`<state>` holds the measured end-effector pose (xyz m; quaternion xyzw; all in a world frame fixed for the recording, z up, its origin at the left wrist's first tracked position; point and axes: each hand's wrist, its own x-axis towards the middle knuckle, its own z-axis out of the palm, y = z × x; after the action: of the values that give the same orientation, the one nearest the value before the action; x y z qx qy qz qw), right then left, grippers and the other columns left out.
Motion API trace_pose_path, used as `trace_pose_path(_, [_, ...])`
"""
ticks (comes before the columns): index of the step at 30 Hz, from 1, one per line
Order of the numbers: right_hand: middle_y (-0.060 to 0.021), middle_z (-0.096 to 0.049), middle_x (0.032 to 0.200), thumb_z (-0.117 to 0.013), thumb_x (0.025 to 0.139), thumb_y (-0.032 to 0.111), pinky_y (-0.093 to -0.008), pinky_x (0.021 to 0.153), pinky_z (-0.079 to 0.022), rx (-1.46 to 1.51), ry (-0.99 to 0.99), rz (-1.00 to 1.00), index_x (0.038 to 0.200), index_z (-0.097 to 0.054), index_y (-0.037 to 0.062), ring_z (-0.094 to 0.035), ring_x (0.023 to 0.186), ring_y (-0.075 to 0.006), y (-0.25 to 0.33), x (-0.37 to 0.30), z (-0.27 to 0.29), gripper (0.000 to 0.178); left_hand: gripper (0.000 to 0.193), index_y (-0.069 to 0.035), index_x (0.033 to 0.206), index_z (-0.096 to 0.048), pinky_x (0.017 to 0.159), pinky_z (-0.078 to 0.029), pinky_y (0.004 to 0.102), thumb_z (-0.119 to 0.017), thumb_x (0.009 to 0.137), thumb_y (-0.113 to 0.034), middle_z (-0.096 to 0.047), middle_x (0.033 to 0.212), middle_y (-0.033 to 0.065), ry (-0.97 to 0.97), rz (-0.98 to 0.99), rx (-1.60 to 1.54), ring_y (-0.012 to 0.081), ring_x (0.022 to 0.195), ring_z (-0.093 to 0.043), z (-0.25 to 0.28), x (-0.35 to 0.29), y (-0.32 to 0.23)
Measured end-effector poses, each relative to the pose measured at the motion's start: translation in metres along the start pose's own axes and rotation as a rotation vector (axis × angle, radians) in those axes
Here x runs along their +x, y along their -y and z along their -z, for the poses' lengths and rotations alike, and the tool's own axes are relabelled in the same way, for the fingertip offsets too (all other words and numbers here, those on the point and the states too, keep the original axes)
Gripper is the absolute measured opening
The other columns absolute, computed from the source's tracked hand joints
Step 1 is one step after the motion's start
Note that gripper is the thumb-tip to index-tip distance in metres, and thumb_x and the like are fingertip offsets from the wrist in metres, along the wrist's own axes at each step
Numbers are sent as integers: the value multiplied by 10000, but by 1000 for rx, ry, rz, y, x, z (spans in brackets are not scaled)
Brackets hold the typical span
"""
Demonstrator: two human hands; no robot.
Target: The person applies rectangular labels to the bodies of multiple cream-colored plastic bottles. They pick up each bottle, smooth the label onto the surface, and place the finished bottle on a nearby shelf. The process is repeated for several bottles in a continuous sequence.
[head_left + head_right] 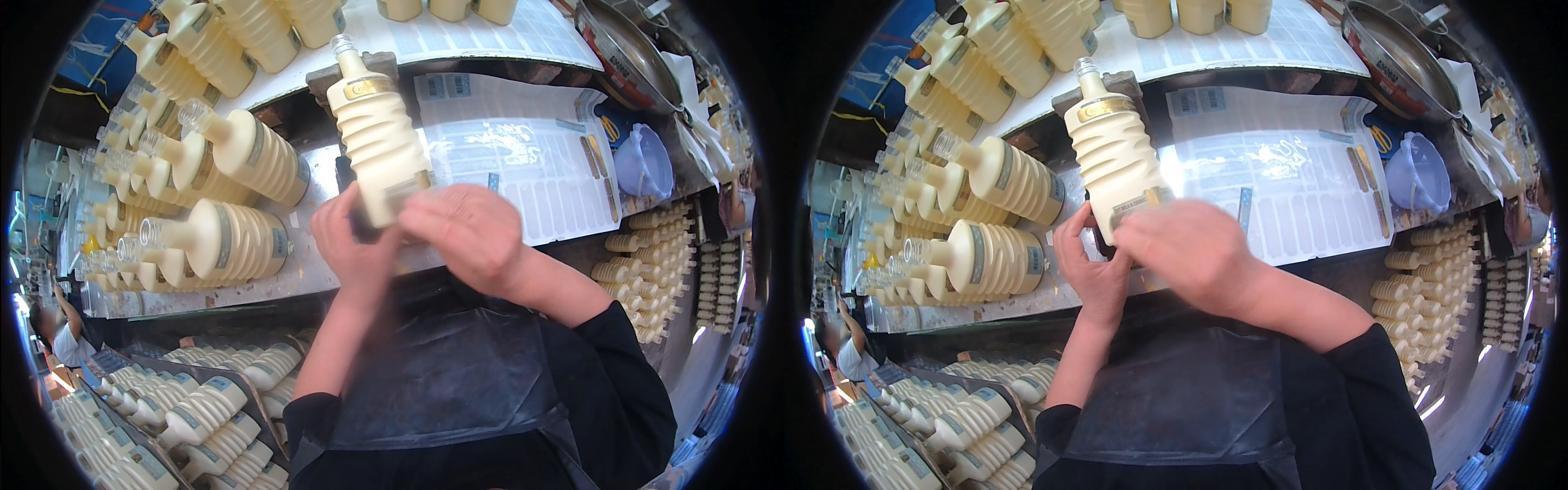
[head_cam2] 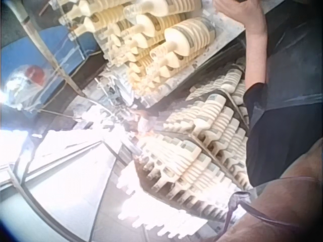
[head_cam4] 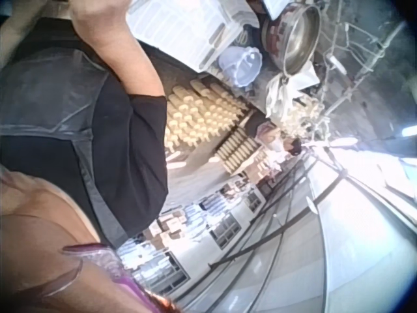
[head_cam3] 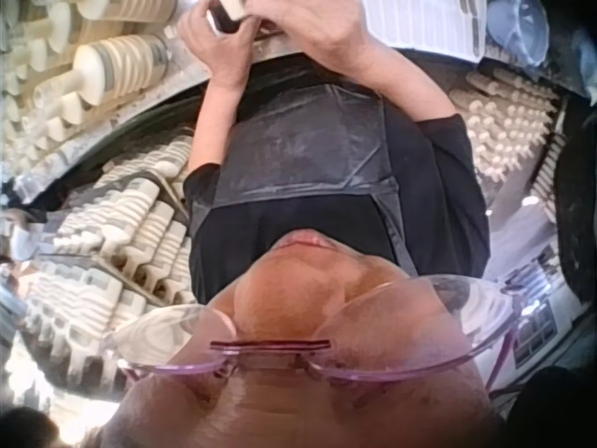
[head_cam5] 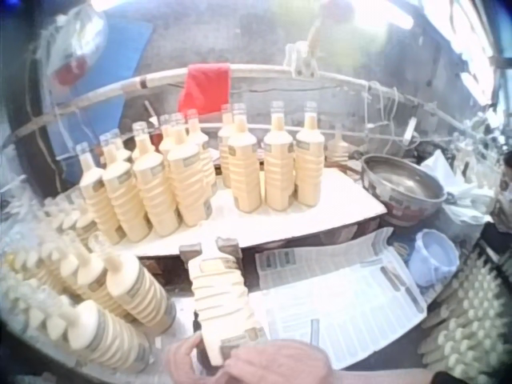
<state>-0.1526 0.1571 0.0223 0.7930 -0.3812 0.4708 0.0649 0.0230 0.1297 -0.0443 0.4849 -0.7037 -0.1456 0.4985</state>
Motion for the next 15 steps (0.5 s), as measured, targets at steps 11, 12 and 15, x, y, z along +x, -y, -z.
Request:
trace_pose_path(11, [-94, -692, 999, -692, 763, 48, -353, 733, -549, 9, 142, 15, 1010, -699, 12, -694, 875, -248, 15, 12, 3, 249, 598, -30, 1272, -580, 901, -504, 425, -820, 737, -147, -620, 1141, 138, 12, -21, -26, 329, 1041, -610, -3, 3, -5])
trace_pose_path(12, [-102, -703, 1037, -697, 760, 36, -352, 759, -558, 40, 198, 19, 1032, -712, 17, -706, 900, -252, 23, 11, 2, 273, 607, -31, 1276, -578, 906, -503, 425, -823, 734, -152, -619, 1140, 138, 16, -27, -24, 328, 1043, -611, -4, 1, 0])
trace_pose_path(15, [-118, -735, 963, -722, 820, 58, -341, 704, -571, 80, 242, -118, 1050, -721, 52, -734, 819, -249, 26, 14, 1, 230, 684, -35, 1293, -567, 917, -504, 415, -856, 686, -160, -598, 1160, 138, 40, 10, -55, 321, 1052, -605, -3, -2, 5])
